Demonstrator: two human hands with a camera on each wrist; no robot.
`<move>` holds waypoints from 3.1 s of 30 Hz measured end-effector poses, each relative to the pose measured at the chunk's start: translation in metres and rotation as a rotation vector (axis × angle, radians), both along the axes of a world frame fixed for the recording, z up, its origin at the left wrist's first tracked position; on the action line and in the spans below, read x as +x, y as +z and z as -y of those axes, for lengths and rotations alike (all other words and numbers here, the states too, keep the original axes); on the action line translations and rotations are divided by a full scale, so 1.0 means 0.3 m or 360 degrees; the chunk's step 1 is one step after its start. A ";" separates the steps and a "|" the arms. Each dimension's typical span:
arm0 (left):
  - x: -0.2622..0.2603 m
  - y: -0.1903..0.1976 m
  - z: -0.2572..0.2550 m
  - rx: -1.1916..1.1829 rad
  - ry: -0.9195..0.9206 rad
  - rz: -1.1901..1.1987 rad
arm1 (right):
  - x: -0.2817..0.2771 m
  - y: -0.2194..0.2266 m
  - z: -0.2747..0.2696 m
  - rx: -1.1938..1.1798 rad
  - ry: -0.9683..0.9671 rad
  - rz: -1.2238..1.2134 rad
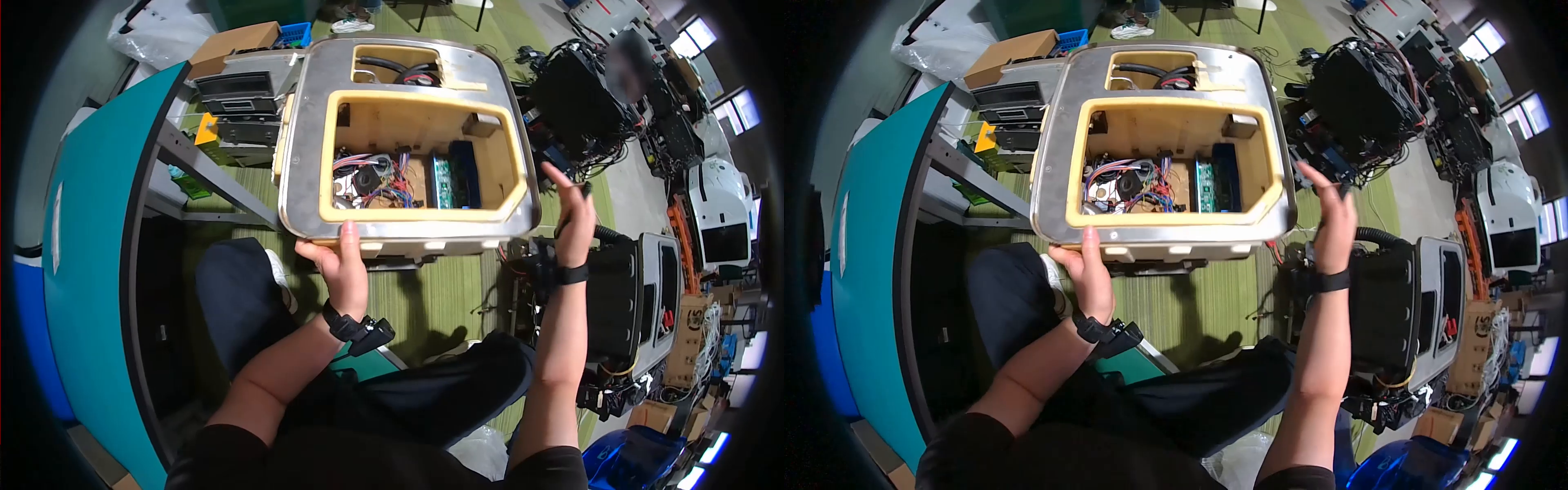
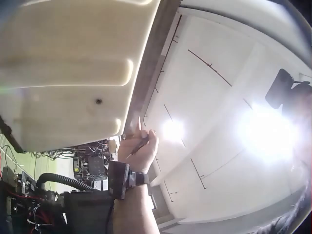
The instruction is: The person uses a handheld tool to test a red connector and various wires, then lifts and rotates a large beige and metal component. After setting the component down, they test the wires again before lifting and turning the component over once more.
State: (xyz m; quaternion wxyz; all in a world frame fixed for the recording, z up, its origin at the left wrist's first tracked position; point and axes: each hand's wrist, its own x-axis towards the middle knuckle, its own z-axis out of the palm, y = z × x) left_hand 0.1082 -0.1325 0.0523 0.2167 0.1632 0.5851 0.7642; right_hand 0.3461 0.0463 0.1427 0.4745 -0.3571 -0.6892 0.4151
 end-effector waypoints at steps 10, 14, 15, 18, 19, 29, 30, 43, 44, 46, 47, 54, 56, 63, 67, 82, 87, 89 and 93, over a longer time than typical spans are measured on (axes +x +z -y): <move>-0.056 -0.073 0.146 0.0166 -0.0500 -0.0108 | -0.162 -0.093 0.184 0.0659 -0.0026 0.0636; -0.126 -0.075 0.167 0.0048 -0.0384 -0.0154 | -0.194 -0.166 0.255 0.0533 -0.0250 0.0346; -0.140 -0.054 0.164 0.0012 -0.0352 -0.0263 | -0.210 -0.173 0.285 0.0526 -0.0355 0.0319; -0.191 0.002 0.123 -0.0028 -0.0242 -0.0486 | -0.274 -0.214 0.345 0.0432 -0.0568 0.0210; -0.217 0.017 0.088 -0.0061 -0.0207 -0.0548 | -0.296 -0.217 0.346 0.0368 -0.0642 0.0152; -0.447 -0.136 -0.203 -0.0190 -0.0342 -0.0600 | -0.347 -0.244 0.271 0.0151 -0.0829 0.0022; -0.434 -0.137 -0.209 -0.0157 -0.0370 -0.0588 | -0.352 -0.273 0.246 0.0261 -0.0899 0.0052; -0.338 -0.142 -0.364 -0.0103 -0.0361 -0.0412 | -0.146 -0.244 -0.209 -0.0252 -0.0506 -0.0247; -0.374 -0.126 -0.384 -0.0193 -0.0267 -0.0454 | -0.141 -0.227 -0.276 -0.0257 -0.0499 -0.0238; -0.466 -0.157 -0.433 -0.0110 -0.0112 -0.0483 | -0.130 -0.214 -0.379 -0.0307 -0.0557 -0.0137; -0.505 -0.148 -0.436 -0.0186 -0.0092 -0.0489 | -0.144 -0.213 -0.418 -0.0311 -0.0539 -0.0201; -0.641 -0.130 -0.585 -0.0332 -0.0060 -0.0766 | -0.174 -0.222 -0.821 -0.0346 -0.0268 -0.0155; -0.624 -0.130 -0.577 -0.0419 -0.0087 -0.0760 | -0.179 -0.232 -0.855 -0.0602 -0.0233 -0.0327; -0.608 -0.313 -0.775 -0.0644 -0.0152 -0.0886 | -0.148 -0.596 -0.630 -0.0227 -0.0797 0.0023; -0.649 -0.466 -0.988 -0.1169 -0.0051 -0.1066 | -0.326 -0.724 -0.455 -0.0478 -0.0702 -0.0010; -1.217 -0.748 -1.472 -0.0439 -0.0840 -0.1113 | -0.555 -0.832 -0.552 -0.0250 -0.1032 -0.0017; -1.293 -0.842 -1.597 -0.1013 -0.0713 -0.2600 | -0.548 -0.780 -0.597 -0.0389 -0.0970 -0.0113; -1.330 -0.876 -1.588 -0.0857 -0.0690 -0.2818 | -0.549 -0.774 -0.592 -0.0479 -0.0952 -0.0139; -1.364 -0.927 -1.683 -0.0633 -0.0671 -0.2897 | -0.564 -0.814 -0.695 -0.0279 -0.1052 -0.0259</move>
